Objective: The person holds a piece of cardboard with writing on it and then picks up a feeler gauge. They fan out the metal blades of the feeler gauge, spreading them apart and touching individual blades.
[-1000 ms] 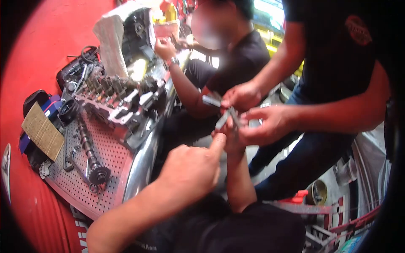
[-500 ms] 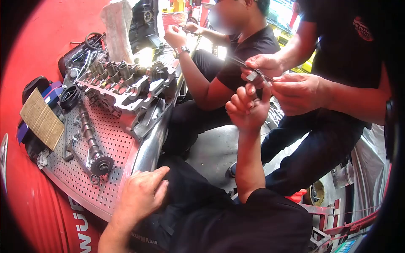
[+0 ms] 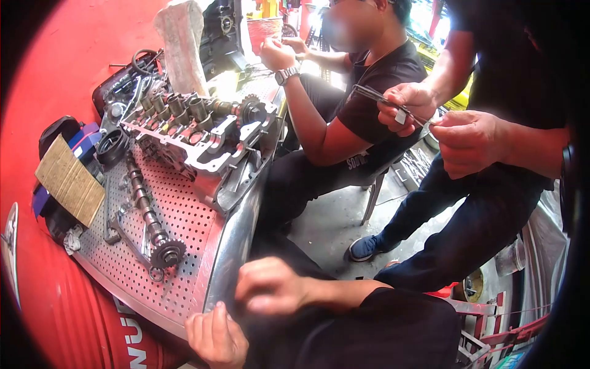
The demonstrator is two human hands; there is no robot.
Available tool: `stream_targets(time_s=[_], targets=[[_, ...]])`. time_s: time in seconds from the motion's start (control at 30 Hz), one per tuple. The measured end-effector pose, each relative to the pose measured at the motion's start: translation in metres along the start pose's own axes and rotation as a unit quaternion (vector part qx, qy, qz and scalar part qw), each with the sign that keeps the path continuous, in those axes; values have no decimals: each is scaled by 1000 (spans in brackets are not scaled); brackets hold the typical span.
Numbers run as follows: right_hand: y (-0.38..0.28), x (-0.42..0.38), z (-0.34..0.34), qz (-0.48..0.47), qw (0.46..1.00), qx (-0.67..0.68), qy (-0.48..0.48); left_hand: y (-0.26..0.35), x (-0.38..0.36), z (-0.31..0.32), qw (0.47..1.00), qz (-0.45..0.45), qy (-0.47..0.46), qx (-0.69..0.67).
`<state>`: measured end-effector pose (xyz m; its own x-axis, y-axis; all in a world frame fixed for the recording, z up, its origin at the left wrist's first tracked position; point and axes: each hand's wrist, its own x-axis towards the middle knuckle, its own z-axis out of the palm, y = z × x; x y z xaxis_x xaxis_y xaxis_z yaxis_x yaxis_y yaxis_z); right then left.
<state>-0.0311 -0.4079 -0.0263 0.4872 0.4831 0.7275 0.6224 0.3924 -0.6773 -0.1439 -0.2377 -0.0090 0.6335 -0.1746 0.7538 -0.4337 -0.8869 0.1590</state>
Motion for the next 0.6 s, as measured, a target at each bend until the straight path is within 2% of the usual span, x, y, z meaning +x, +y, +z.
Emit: stream_targets(time_s=[0.07,0.13,0.17,0.27,0.37,0.47,0.6], targets=[[6,7,19,-93,995,-43,-8,4,-3,-3,999,22,15,36],[16,-4,38,-74,996,-56,-1,2,-7,4,998,29,57,29],[21,-10,46,-50,999,-8,14,-1,-14,11,997,36,71,21],[27,-20,52,-66,996,-32,47,0,-18,15,995,45,86,37],[30,-22,44,-75,992,-100,-1,-4,-34,22,993,28,95,61],[35,-27,43,-87,989,-123,-8,1,-37,20,995,3,82,63],[29,-29,35,-70,981,-170,-67,3,-37,22,993,1,92,71]])
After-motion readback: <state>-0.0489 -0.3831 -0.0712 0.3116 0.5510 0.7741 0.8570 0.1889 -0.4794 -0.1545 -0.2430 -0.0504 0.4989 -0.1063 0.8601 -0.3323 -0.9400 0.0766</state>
